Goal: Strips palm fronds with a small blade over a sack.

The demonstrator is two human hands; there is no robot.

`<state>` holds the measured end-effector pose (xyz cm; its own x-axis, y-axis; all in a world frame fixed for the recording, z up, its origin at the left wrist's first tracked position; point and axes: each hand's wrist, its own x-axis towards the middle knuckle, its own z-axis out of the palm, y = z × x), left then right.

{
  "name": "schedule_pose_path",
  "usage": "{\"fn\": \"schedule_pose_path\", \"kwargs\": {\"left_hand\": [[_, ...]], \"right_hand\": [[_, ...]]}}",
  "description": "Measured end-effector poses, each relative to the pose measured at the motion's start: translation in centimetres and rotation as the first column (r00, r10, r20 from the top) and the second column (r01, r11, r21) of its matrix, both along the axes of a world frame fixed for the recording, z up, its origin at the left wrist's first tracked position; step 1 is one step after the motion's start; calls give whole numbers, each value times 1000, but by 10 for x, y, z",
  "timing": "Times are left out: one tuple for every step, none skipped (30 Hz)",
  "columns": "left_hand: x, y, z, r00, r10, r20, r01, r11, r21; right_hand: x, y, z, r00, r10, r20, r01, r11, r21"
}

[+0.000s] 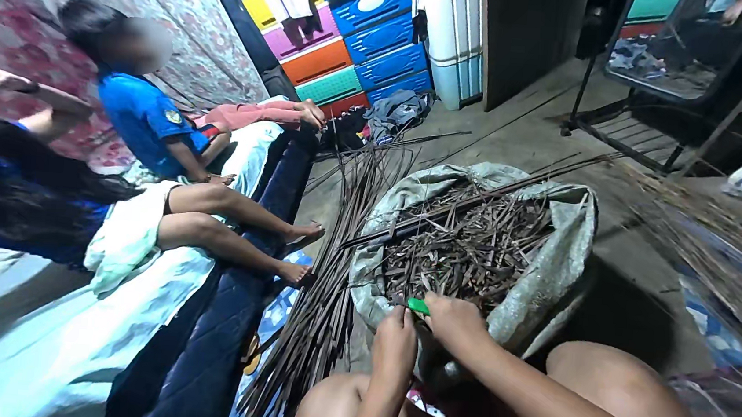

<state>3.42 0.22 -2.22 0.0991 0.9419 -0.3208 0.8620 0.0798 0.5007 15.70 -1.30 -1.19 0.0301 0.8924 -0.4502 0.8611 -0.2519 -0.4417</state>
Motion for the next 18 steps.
{"fn": "schedule_pose_path", "kwargs": {"left_hand": [[0,1,0,1000,-4,4,4,1000,-5],[-1,1,0,1000,-11,19,11,1000,-10],[-1,-2,0,999,-15,38,15,1000,-20],[-1,-5,0,999,-16,49,17,999,-27],[-2,-9,-1,998,-17,56,18,999,-29],[-4,-10,-2,998,-16,63,18,999,-31],[-5,-10,-3,998,-15,69,18,999,-30],[-7,-8,-4,997,-14,74,16,999,-29],[-8,-6,-5,996,-11,83,13,1000,-27],[-9,-3,-5,996,-9,90,11,1000,-26],[-9,-1,-5,996,-2,95,4,1000,-26],[-9,0,-5,996,6,92,-4,1000,-24],[-8,1,-4,996,14,84,-13,1000,-19],[-8,2,-3,997,22,79,-21,1000,-16],[-8,3,-3,996,25,80,-24,1000,-11],[-8,3,-3,996,22,83,-22,1000,-7],[-8,3,-4,996,18,83,-18,1000,-2],[-8,3,-5,997,16,82,-16,1000,2]], "right_hand": [[0,4,-3,1000,-27,8,27,1000,1],[1,8,-6,997,-77,7,77,997,3],[6,13,-10,989,-148,-3,148,989,-1],[15,18,-14,976,-217,-8,217,976,-2],[25,22,-18,962,-271,-19,271,963,0],[33,25,-19,955,-294,-30,294,956,0],[38,26,-16,956,-289,-45,289,957,2],[39,23,-11,963,-262,-68,263,965,4],[35,19,-6,970,-220,-101,222,975,1],[29,14,-1,976,-171,-138,172,985,-9],[22,6,2,979,-119,-166,116,993,-22],[15,-1,4,981,-68,-182,63,997,-34],[8,-8,5,983,-28,-181,19,999,-47],[3,-13,5,986,-3,-165,-7,998,-57],[1,-16,5,990,9,-139,-18,998,-64],[-1,-16,4,994,12,-109,-18,998,-60],[-1,-14,4,997,12,-76,-16,998,-56],[-1,-12,3,999,12,-46,-14,999,-51]]}}
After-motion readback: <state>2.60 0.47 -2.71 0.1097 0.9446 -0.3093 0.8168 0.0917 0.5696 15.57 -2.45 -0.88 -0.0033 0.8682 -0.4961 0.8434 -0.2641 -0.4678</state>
